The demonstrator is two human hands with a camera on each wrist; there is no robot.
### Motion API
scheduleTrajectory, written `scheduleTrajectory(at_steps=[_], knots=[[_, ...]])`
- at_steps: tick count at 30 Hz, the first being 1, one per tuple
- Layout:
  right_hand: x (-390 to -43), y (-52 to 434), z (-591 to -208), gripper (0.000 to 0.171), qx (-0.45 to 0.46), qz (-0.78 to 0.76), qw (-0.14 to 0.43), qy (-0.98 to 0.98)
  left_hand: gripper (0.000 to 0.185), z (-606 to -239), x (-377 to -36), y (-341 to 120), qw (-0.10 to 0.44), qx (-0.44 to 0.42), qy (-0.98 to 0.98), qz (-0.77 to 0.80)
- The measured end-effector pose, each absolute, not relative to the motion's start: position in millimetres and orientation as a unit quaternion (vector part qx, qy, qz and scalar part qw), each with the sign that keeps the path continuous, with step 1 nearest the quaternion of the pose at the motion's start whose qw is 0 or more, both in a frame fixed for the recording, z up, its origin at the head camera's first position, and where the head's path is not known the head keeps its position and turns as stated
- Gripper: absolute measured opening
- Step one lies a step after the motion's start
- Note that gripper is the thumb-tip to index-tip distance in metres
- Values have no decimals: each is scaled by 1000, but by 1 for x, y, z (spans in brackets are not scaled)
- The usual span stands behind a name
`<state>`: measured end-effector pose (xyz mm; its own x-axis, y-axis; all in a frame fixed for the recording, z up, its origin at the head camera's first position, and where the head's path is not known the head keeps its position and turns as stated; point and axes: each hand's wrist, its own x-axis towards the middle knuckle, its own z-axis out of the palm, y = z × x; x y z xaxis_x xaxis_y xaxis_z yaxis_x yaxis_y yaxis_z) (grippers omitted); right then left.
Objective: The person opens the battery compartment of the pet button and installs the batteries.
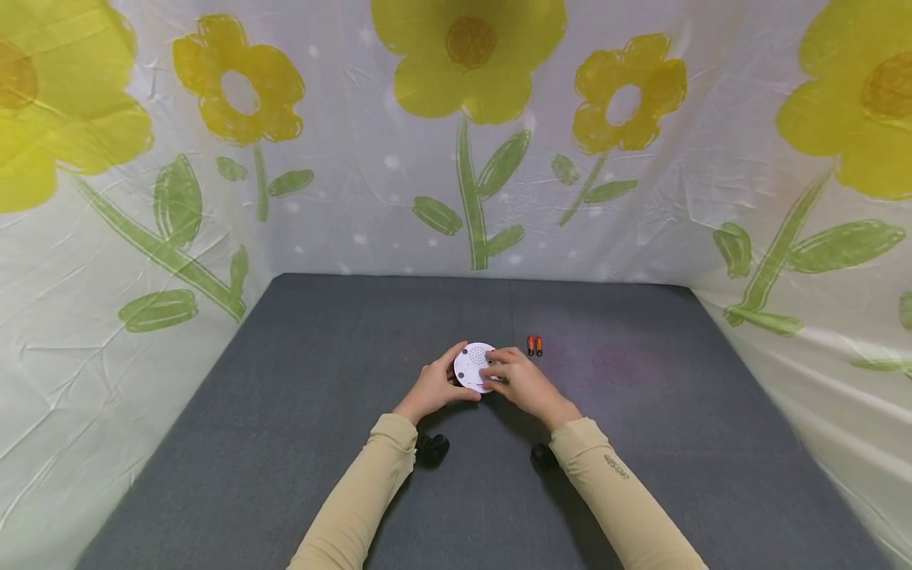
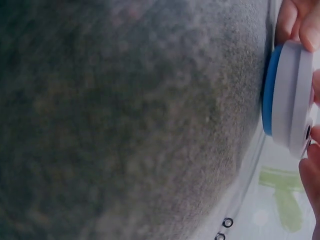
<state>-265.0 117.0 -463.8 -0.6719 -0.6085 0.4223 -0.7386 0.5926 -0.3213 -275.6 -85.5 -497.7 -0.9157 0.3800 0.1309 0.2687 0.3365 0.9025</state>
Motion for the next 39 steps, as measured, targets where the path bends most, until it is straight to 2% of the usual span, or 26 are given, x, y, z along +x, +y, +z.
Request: scheduleTrajectory(at_steps=[7, 13, 24, 39], knots=[[-268, 116, -465, 16, 425, 178, 169, -871, 97, -489, -272, -85, 66, 202, 813, 542], [-272, 114, -463, 3, 469, 111, 182, -857, 101, -500, -280, -84, 65, 197, 822, 531], [-278, 112, -464, 20, 511, 73, 212, -830, 96, -488, -278, -81, 61, 181, 834, 518], [-278, 115, -458, 21, 501, 139, 188, -833, 95, -488, -283, -82, 83, 173, 822, 536]])
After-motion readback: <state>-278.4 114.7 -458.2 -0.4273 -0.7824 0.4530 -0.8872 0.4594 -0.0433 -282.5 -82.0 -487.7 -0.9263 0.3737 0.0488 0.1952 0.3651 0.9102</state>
